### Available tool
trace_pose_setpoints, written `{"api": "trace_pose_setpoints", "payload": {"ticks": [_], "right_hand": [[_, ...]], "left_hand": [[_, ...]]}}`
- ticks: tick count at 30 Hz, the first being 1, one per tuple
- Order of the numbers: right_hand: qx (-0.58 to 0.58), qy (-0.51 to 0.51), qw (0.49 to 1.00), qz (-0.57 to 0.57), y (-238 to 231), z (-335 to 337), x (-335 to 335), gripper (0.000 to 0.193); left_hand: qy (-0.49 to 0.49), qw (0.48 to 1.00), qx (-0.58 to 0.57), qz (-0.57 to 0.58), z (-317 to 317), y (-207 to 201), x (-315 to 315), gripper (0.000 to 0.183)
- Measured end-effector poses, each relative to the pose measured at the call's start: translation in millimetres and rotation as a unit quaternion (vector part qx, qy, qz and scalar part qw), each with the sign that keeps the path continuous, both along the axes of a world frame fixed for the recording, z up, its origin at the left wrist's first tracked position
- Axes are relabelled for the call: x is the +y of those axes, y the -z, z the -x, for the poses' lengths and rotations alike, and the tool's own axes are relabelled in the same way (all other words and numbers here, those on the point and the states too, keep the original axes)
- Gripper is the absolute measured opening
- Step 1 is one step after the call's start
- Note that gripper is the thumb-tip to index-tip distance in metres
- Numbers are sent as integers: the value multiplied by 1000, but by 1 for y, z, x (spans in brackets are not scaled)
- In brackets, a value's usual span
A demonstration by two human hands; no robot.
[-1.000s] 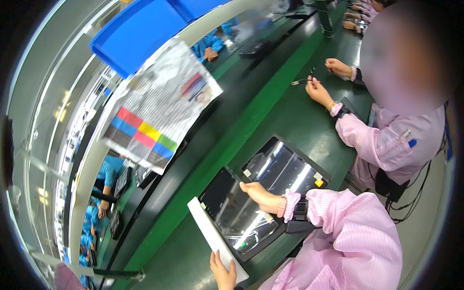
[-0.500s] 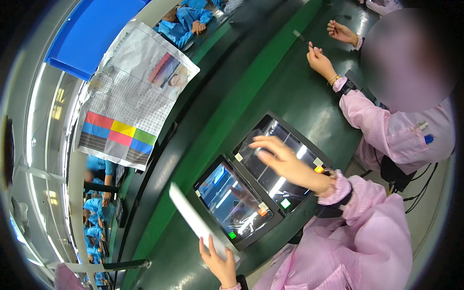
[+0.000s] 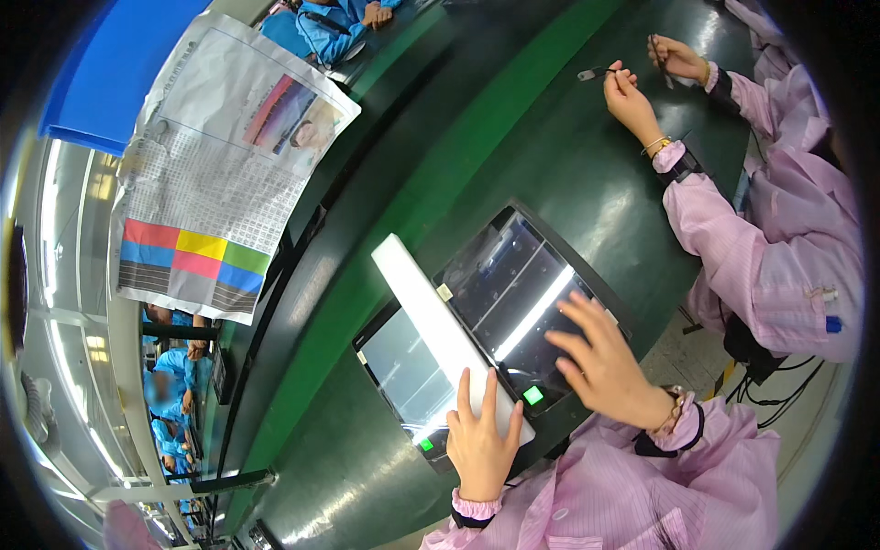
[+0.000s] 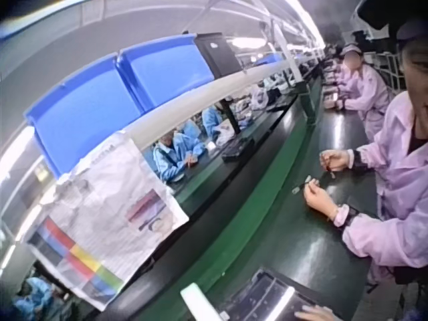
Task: Testing and inspecting electronic tablets on a factory assembly line.
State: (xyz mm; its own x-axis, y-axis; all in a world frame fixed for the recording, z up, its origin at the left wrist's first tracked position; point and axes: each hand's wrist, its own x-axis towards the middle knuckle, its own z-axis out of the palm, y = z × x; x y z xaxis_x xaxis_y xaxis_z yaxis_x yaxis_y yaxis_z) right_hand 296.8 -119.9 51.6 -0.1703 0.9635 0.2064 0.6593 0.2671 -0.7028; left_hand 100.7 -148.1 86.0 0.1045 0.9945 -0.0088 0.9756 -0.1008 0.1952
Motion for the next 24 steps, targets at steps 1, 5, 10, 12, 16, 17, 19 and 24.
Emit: {"api": "trace_pose_setpoints", "payload": {"ticks": [1, 5, 10, 12, 16, 17, 19, 24], "right_hand": [[11, -17, 1000, -22, 0, 5, -4, 34], [-91, -160, 983, 13, 0, 19, -12, 47], [-127, -212, 969, 4, 6, 27, -14, 53], [-115, -223, 968, -24, 10, 31, -15, 53], [-139, -219, 965, -46, 16, 36, -17, 52], [-165, -216, 962, -24, 17, 37, -18, 52], [-147, -216, 963, -58, 19, 38, -18, 52], [-145, -206, 966, -67, 22, 41, -19, 52]], "left_hand": [[6, 1000, 4, 14, 3, 0, -4, 52], [-29, 999, -1, -12, 33, 3, -23, 59], [-134, 988, 48, -67, 80, 23, -56, 68], [-138, 983, 35, -118, 92, 36, -66, 66], [-162, 979, -11, -120, 104, 55, -84, 67], [-183, 979, -32, -84, 106, 59, -86, 67], [-153, 979, -41, -130, 109, 64, -90, 64], [-146, 975, -38, -162, 110, 70, -93, 58]]}}
